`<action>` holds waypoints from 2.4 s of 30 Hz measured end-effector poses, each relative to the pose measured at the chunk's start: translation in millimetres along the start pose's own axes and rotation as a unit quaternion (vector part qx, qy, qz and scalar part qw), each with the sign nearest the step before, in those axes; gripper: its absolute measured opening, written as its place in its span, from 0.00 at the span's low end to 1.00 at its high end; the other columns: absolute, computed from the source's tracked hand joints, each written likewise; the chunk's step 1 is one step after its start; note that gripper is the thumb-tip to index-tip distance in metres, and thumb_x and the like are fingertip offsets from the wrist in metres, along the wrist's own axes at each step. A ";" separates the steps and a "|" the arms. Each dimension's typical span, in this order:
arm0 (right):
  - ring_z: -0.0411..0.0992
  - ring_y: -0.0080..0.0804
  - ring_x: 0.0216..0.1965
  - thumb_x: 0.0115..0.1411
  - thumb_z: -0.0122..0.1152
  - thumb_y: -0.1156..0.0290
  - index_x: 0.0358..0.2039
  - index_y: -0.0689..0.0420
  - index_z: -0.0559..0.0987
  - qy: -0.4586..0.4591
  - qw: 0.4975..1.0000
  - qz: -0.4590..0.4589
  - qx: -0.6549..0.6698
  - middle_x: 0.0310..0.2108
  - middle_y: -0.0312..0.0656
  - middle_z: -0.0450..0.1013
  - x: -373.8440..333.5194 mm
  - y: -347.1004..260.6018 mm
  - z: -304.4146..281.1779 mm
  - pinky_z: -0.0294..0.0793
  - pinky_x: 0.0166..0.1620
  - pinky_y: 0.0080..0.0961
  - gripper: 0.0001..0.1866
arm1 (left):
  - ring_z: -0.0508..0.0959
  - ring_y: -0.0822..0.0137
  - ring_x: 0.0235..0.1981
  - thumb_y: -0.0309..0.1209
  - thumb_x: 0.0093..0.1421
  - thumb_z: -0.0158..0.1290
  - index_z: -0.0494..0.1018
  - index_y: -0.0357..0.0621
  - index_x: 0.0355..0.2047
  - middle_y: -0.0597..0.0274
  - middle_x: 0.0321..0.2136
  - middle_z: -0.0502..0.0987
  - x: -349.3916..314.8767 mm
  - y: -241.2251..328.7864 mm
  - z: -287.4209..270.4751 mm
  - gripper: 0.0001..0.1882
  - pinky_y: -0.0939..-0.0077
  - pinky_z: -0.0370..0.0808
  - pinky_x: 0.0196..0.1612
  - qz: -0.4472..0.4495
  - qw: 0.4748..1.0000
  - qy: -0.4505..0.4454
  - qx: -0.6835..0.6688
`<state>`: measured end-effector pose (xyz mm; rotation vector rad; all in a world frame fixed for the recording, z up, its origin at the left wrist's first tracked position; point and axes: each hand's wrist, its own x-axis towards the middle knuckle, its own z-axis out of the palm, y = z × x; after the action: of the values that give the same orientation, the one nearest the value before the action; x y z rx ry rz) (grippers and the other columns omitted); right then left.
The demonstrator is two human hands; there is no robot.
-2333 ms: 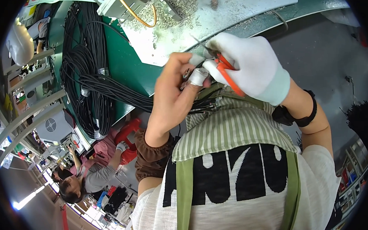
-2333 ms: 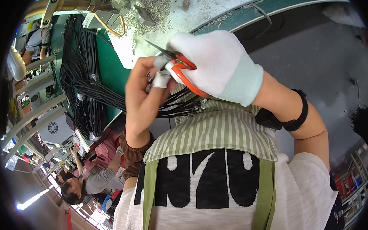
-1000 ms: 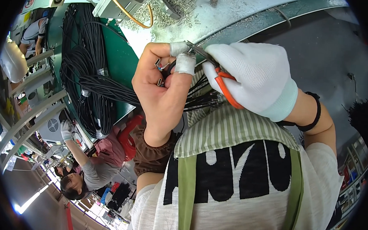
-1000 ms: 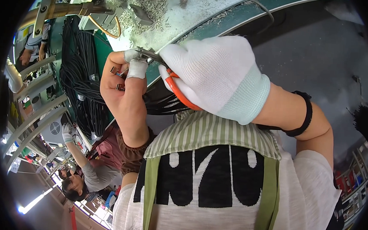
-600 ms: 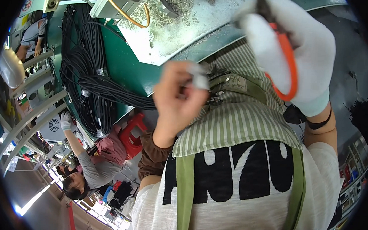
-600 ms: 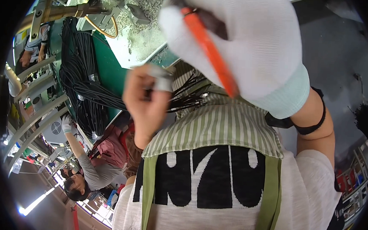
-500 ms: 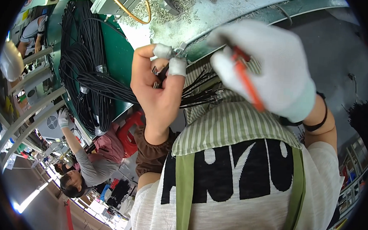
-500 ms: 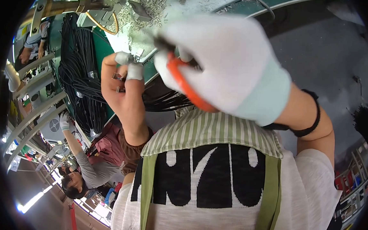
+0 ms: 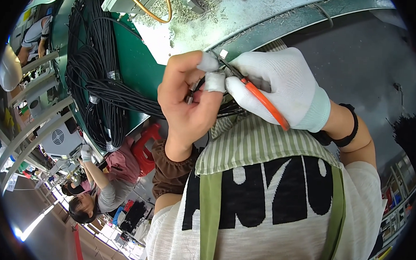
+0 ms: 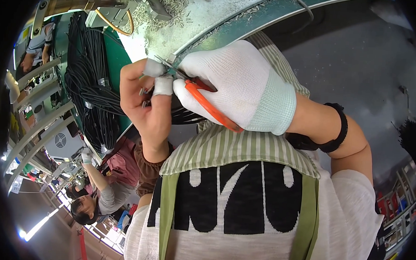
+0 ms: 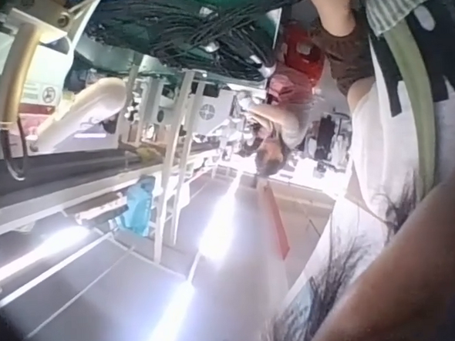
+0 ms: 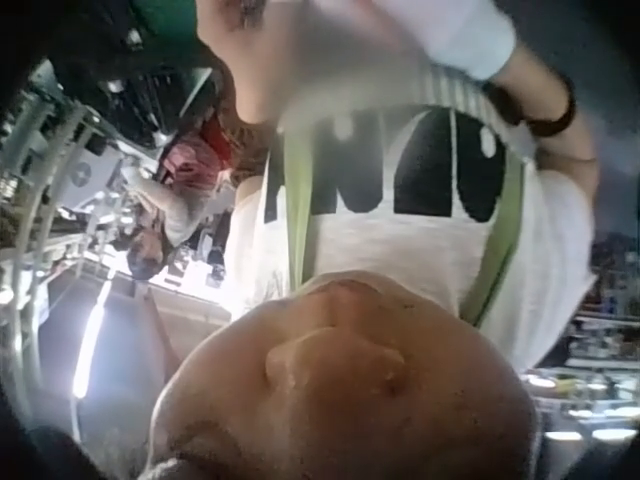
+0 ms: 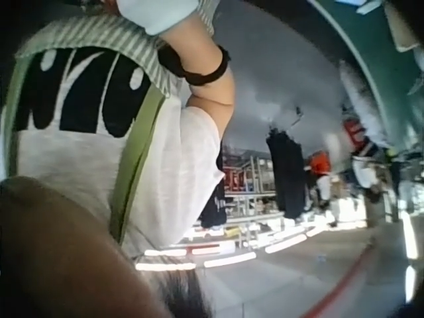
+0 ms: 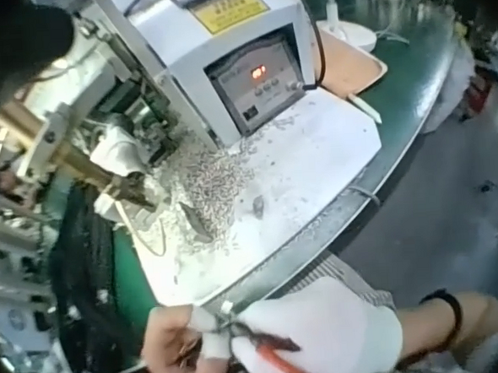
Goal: Manually assembling and trimming wiring harnesses using hand tools and a crimping machine.
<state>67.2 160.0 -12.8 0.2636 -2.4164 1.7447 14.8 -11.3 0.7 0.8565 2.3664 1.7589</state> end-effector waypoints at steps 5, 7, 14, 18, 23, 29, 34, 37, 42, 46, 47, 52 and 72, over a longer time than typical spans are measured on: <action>0.63 0.30 0.12 0.50 0.63 0.73 0.25 0.59 0.75 0.043 0.999 -0.024 -0.006 0.12 0.40 0.64 4.0 -1.6 5.8 0.62 0.19 0.24 0.05 | 0.66 0.85 0.25 0.17 0.54 0.53 0.68 0.36 0.39 0.71 0.26 0.71 5.8 9.5 -0.4 0.12 0.92 0.62 0.29 -0.180 0.979 0.016 -0.099; 0.64 0.30 0.13 0.51 0.62 0.72 0.25 0.59 0.76 0.093 0.988 -0.044 -0.111 0.13 0.40 0.64 3.9 2.6 11.2 0.63 0.20 0.24 0.05 | 0.65 0.85 0.25 0.17 0.54 0.53 0.68 0.37 0.39 0.71 0.26 0.71 5.7 7.2 -1.8 0.12 0.92 0.62 0.29 -0.156 0.986 0.010 -0.063; 0.68 0.31 0.15 0.55 0.60 0.70 0.27 0.59 0.76 -0.007 0.998 -0.002 -0.066 0.13 0.40 0.65 8.4 10.9 7.3 0.65 0.21 0.25 0.06 | 0.62 0.86 0.23 0.18 0.56 0.53 0.69 0.38 0.37 0.73 0.26 0.69 12.3 1.7 -3.6 0.08 0.92 0.58 0.25 -0.218 0.969 0.012 -0.117; 0.69 0.28 0.16 0.57 0.59 0.68 0.28 0.60 0.75 -0.030 0.999 0.029 0.006 0.13 0.39 0.66 16.9 21.2 -3.5 0.66 0.21 0.25 0.09 | 0.60 0.86 0.20 0.22 0.58 0.52 0.69 0.39 0.36 0.75 0.23 0.66 22.3 -17.5 -22.2 0.06 0.92 0.54 0.22 -0.270 0.956 -0.019 -0.115; 0.68 0.21 0.16 0.60 0.57 0.65 0.29 0.62 0.75 -0.066 0.989 0.125 0.051 0.15 0.37 0.68 64.7 17.9 -31.3 0.65 0.21 0.22 0.11 | 0.58 0.85 0.17 0.27 0.60 0.53 0.68 0.41 0.36 0.75 0.19 0.63 53.0 -38.9 -39.6 0.06 0.89 0.52 0.19 -0.300 0.918 0.021 -0.260; 0.71 0.31 0.15 0.58 0.56 0.65 0.20 0.59 0.75 0.013 0.906 -0.368 -0.210 0.13 0.41 0.69 127.6 52.2 -28.7 0.68 0.19 0.24 0.14 | 0.60 0.83 0.17 0.31 0.58 0.56 0.69 0.42 0.35 0.74 0.19 0.65 79.1 -50.7 -43.3 0.09 0.88 0.54 0.18 -0.247 0.933 -0.036 -0.261; 0.70 0.35 0.15 0.55 0.56 0.65 0.20 0.56 0.73 -0.155 0.978 -0.120 -0.075 0.13 0.41 0.67 126.0 42.0 -33.0 0.66 0.20 0.28 0.11 | 0.63 0.82 0.20 0.34 0.57 0.58 0.69 0.41 0.41 0.72 0.26 0.68 82.8 -48.7 -52.5 0.15 0.90 0.55 0.21 -0.260 0.949 -0.064 -0.167; 0.70 0.35 0.16 0.55 0.56 0.65 0.21 0.56 0.73 -0.086 0.920 -0.278 -0.264 0.13 0.41 0.66 121.1 35.2 -31.7 0.66 0.20 0.29 0.10 | 0.68 0.81 0.24 0.32 0.56 0.60 0.71 0.41 0.33 0.72 0.23 0.71 83.0 -43.0 -50.4 0.11 0.87 0.64 0.25 -0.223 0.965 -0.054 -0.126; 0.70 0.35 0.16 0.55 0.55 0.65 0.20 0.56 0.73 -0.018 0.942 -0.328 -0.067 0.13 0.41 0.66 126.8 57.8 -25.6 0.67 0.21 0.29 0.10 | 0.70 0.81 0.25 0.33 0.56 0.61 0.73 0.40 0.33 0.72 0.25 0.73 83.8 -42.4 -51.4 0.11 0.87 0.66 0.28 -0.197 0.970 -0.069 -0.124; 0.70 0.36 0.16 0.55 0.54 0.65 0.20 0.57 0.74 -0.119 0.977 -0.178 0.012 0.12 0.41 0.66 126.3 54.6 -26.4 0.67 0.21 0.29 0.11 | 0.70 0.81 0.25 0.33 0.56 0.60 0.73 0.40 0.34 0.71 0.26 0.74 86.1 -40.9 -56.0 0.12 0.87 0.66 0.28 -0.205 0.970 -0.085 -0.104; 0.70 0.36 0.16 0.55 0.54 0.66 0.20 0.57 0.74 -0.146 0.980 -0.130 0.044 0.13 0.41 0.67 126.8 53.0 -27.2 0.67 0.21 0.28 0.11 | 0.70 0.81 0.25 0.34 0.56 0.60 0.73 0.40 0.35 0.71 0.26 0.74 86.3 -40.2 -56.0 0.12 0.87 0.66 0.28 -0.193 0.973 -0.092 -0.085; 0.71 0.34 0.16 0.55 0.53 0.66 0.18 0.58 0.75 -0.067 0.899 -0.264 -0.343 0.13 0.41 0.69 118.7 20.1 -36.4 0.69 0.22 0.26 0.13 | 0.69 0.81 0.24 0.35 0.57 0.60 0.72 0.39 0.34 0.70 0.25 0.74 87.3 -38.4 -50.7 0.13 0.87 0.65 0.27 -0.154 0.983 -0.087 -0.049; 0.66 0.17 0.13 0.59 0.59 0.64 0.33 0.61 0.75 -0.045 0.990 -0.079 -0.110 0.17 0.36 0.71 47.1 2.8 -37.3 0.64 0.16 0.16 0.12 | 0.69 0.81 0.26 0.20 0.60 0.45 0.67 0.37 0.45 0.66 0.28 0.72 32.2 18.0 -22.5 0.11 0.87 0.67 0.28 -0.302 0.907 -0.182 -0.232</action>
<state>21.4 193.7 6.8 0.4996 -2.5446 1.4147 -13.7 -12.1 33.2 0.2929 1.6202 1.6027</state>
